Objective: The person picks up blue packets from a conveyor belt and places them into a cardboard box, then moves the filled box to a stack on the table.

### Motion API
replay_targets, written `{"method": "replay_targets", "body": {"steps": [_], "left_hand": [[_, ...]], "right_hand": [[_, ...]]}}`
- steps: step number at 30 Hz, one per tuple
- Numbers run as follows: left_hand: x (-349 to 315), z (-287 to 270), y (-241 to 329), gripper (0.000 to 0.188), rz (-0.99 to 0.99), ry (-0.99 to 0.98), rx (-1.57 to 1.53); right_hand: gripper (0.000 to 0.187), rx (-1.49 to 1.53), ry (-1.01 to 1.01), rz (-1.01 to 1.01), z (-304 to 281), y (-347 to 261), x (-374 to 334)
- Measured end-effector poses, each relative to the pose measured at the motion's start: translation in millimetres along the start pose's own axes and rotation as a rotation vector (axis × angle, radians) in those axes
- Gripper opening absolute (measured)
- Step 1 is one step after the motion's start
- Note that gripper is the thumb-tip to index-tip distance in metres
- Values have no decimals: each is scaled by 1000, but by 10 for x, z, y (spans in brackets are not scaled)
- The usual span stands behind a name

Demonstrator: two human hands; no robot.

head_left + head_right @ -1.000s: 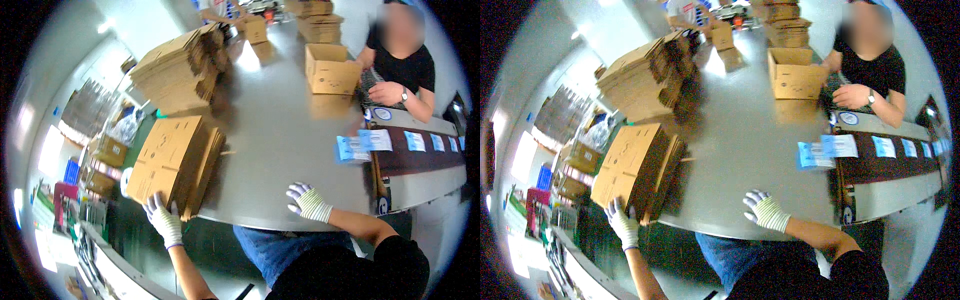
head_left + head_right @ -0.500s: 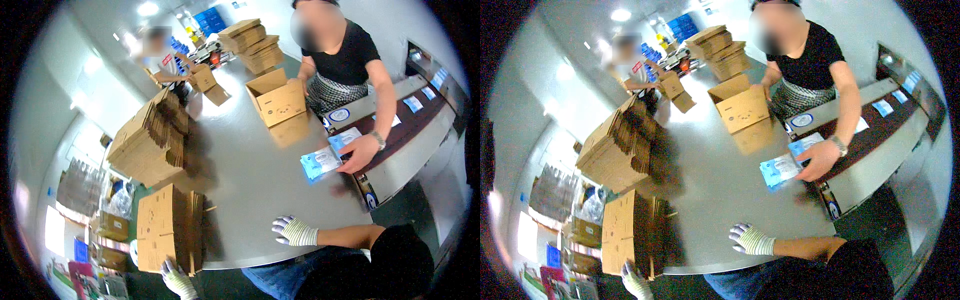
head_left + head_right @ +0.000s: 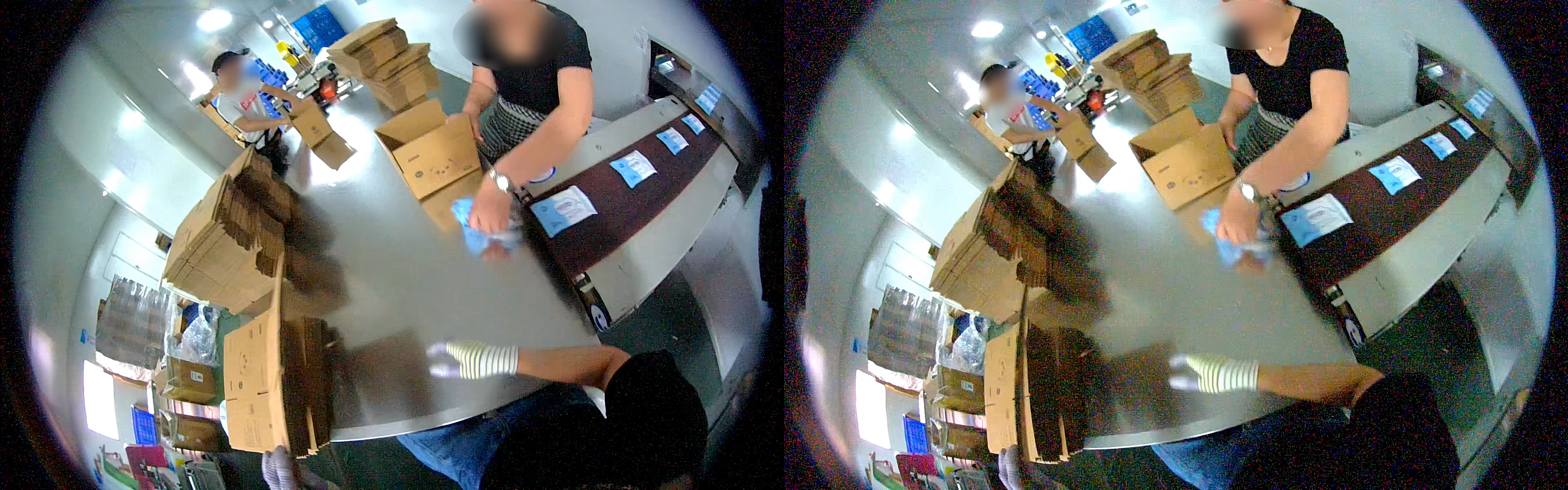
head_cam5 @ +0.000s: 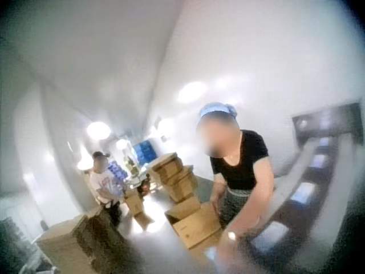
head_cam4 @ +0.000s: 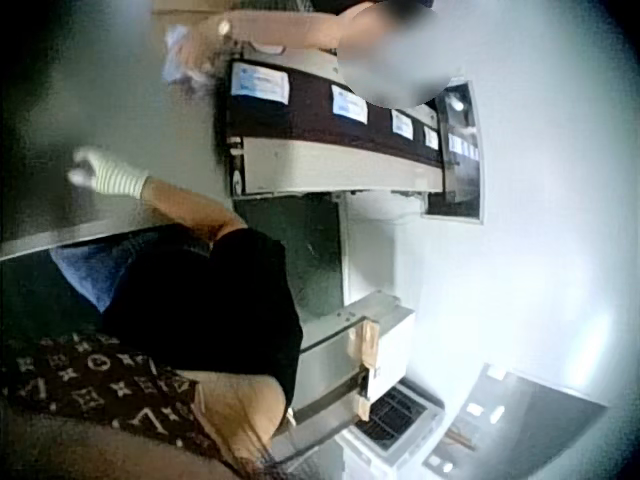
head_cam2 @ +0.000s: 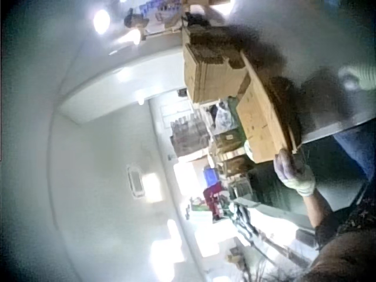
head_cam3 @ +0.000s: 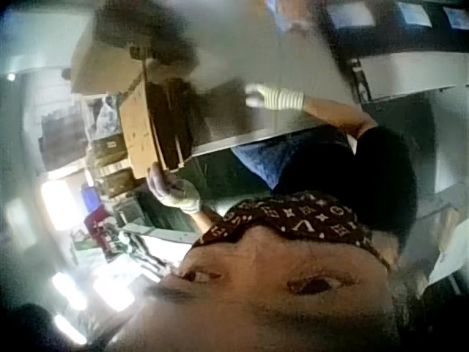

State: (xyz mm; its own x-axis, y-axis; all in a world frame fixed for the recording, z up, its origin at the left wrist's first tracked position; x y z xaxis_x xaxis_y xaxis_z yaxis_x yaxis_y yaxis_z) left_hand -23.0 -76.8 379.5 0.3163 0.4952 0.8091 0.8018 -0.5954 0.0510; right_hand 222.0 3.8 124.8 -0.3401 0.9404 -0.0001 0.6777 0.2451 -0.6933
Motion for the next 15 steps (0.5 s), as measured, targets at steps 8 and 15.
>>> {"method": "replay_targets", "body": {"steps": [8, 15], "left_hand": [[111, 227, 329, 44, -247, -122, -665], [47, 497, 274, 50, -364, -195, -880]], "right_hand": [[65, 53, 1033, -47, -1584, 467, -222], [37, 1169, 873, -419, -1866, 729, -466]]}}
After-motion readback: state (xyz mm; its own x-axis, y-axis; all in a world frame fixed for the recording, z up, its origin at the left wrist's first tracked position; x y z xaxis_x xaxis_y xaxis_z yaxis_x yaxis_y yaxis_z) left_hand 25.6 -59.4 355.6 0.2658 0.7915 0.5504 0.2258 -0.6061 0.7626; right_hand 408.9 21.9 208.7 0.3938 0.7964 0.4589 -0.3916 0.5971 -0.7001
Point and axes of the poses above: each hand's wrist, its own x-axis towards the middle knuckle, its own z-axis out of the palm, y = z × x, the point moved 6 cm from there along x, towards the middle knuckle, and after that the axes turned 9 degrees about -x, right-handed, at the moved point
